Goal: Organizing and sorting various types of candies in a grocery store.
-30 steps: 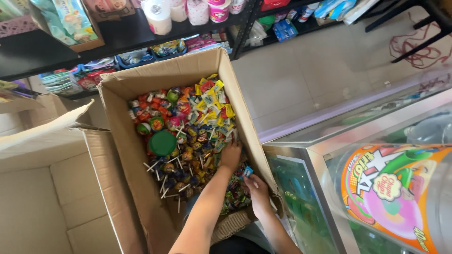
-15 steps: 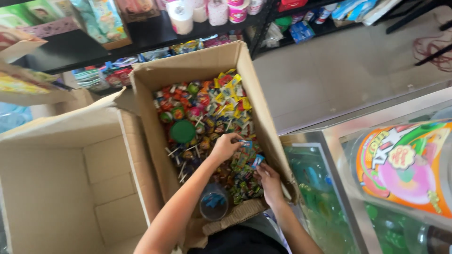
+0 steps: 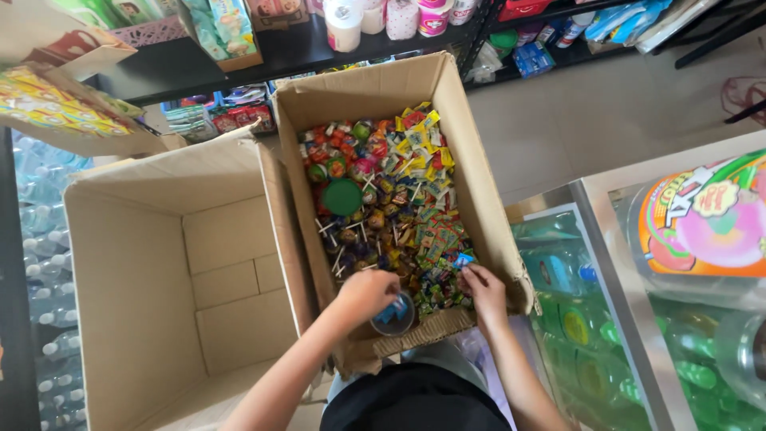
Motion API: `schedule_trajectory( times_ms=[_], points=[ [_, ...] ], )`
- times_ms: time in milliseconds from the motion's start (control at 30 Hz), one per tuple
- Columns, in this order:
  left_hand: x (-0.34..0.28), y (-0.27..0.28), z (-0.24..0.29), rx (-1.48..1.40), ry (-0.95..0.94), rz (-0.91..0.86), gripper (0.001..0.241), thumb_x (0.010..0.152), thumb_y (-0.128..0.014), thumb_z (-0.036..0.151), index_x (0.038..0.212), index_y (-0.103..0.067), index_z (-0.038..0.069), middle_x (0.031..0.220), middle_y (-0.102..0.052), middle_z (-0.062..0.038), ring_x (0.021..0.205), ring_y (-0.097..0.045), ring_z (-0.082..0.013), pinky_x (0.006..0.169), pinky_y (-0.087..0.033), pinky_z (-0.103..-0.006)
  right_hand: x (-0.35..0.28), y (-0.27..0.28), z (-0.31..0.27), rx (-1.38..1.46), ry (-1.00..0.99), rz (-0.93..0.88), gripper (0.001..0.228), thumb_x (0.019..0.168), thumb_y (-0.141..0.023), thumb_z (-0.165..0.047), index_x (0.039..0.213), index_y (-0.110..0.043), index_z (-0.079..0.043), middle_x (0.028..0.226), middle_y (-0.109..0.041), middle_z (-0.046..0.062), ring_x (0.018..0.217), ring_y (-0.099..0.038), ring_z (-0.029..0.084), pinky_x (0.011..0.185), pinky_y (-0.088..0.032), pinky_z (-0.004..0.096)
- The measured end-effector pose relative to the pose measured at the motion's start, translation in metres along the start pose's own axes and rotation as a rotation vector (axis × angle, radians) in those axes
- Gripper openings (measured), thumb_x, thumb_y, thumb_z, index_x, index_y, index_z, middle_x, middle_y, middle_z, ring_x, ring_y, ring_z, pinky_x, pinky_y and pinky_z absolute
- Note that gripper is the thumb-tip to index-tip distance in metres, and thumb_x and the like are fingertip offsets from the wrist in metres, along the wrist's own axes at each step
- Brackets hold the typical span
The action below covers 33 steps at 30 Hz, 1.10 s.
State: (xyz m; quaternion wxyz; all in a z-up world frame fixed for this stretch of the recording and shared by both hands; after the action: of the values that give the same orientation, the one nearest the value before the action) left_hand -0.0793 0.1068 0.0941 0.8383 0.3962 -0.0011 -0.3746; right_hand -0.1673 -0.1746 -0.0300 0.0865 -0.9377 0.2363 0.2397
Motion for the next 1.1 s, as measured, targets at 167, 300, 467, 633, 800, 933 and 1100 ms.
schedule_trajectory(
  times_ms=[167, 300, 467, 633, 800, 933, 1100],
  points=[
    [-0.015, -0.036, -0.007, 0.154, -0.027, -0.015, 0.019, 0.079, -0.074, 0.018, 0.097, -0.069, 0.011, 0.096, -0.074, -0.014, 0.091, -0.071, -0.0367, 0.077, -0.057, -0.0486, -0.021, -0.008, -0.022, -0.112, 0.093, -0.007, 0.024, 0.096, -0.071, -0.016, 0.111, -0.074, 0.002, 0.09, -0.073, 0.007, 0.078, -0.068, 0.012, 0.073, -0.056, 0.027],
    [-0.02, -0.008, 0.007, 0.171, -0.04, 0.142, 0.026, 0.081, -0.077, 0.022, 0.101, -0.067, 0.009, 0.109, -0.069, -0.017, 0.09, -0.07, -0.0392, 0.074, -0.056, -0.0502, -0.03, -0.019, -0.032, -0.382, 0.275, -0.056, 0.02, 0.097, -0.075, -0.017, 0.105, -0.076, 0.001, 0.083, -0.071, 0.01, 0.074, -0.062, 0.012, 0.07, -0.051, 0.028],
    [-0.026, 0.03, 0.009, 0.098, 0.02, 0.27, 0.018, 0.087, -0.072, 0.022, 0.102, -0.068, 0.013, 0.097, -0.069, -0.012, 0.089, -0.07, -0.0364, 0.075, -0.057, -0.0483, -0.077, -0.072, -0.085, -0.643, 0.502, -0.259, 0.019, 0.09, -0.076, -0.017, 0.1, -0.074, -0.002, 0.091, -0.073, 0.004, 0.083, -0.069, 0.009, 0.076, -0.053, 0.026],
    [-0.027, 0.044, 0.011, 0.118, 0.05, 0.31, 0.02, 0.088, -0.072, 0.023, 0.105, -0.067, 0.013, 0.099, -0.069, -0.012, 0.091, -0.07, -0.0354, 0.076, -0.056, -0.0478, -0.086, -0.091, -0.088, -0.762, 0.233, -0.495, 0.019, 0.091, -0.077, -0.02, 0.1, -0.074, -0.003, 0.085, -0.07, 0.007, 0.077, -0.062, 0.014, 0.07, -0.051, 0.029],
    [-0.001, 0.013, 0.011, 0.154, -0.066, 0.159, 0.026, 0.084, -0.071, 0.015, 0.109, -0.067, 0.011, 0.105, -0.068, -0.014, 0.095, -0.07, -0.0369, 0.079, -0.057, -0.0485, -0.049, -0.057, -0.067, -0.632, 0.35, -0.428, 0.022, 0.098, -0.068, -0.021, 0.113, -0.07, -0.005, 0.093, -0.074, -0.001, 0.083, -0.066, 0.007, 0.074, -0.053, 0.026],
    [0.023, -0.028, 0.017, 0.21, -0.063, -0.039, 0.042, 0.077, -0.071, 0.01, 0.118, -0.065, 0.013, 0.111, -0.064, -0.016, 0.096, -0.069, -0.0379, 0.077, -0.056, -0.0495, -0.031, -0.026, -0.083, -0.639, 0.209, -0.315, 0.021, 0.101, -0.064, -0.018, 0.116, -0.072, -0.005, 0.084, -0.069, 0.005, 0.074, -0.059, 0.01, 0.068, -0.05, 0.028],
    [0.069, -0.135, -0.046, 0.617, -0.132, -0.211, 0.013, 0.085, -0.067, 0.011, 0.091, -0.078, 0.009, 0.094, -0.077, -0.011, 0.087, -0.076, -0.0316, 0.07, -0.06, -0.044, -0.002, 0.002, -0.082, -0.519, 0.26, -0.252, 0.022, 0.101, -0.062, -0.013, 0.119, -0.071, -0.005, 0.089, -0.072, 0.003, 0.077, -0.062, 0.01, 0.073, -0.053, 0.025]
  ],
)
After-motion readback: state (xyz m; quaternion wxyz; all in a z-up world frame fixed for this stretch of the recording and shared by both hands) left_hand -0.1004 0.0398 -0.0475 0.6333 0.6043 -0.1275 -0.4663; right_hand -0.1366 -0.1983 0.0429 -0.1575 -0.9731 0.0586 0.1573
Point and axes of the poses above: each hand's wrist, its own x-axis towards the middle knuckle, its own y-axis out of the back of the hand, z = x × y, the point moved 3 cm from there along x, towards the middle knuckle
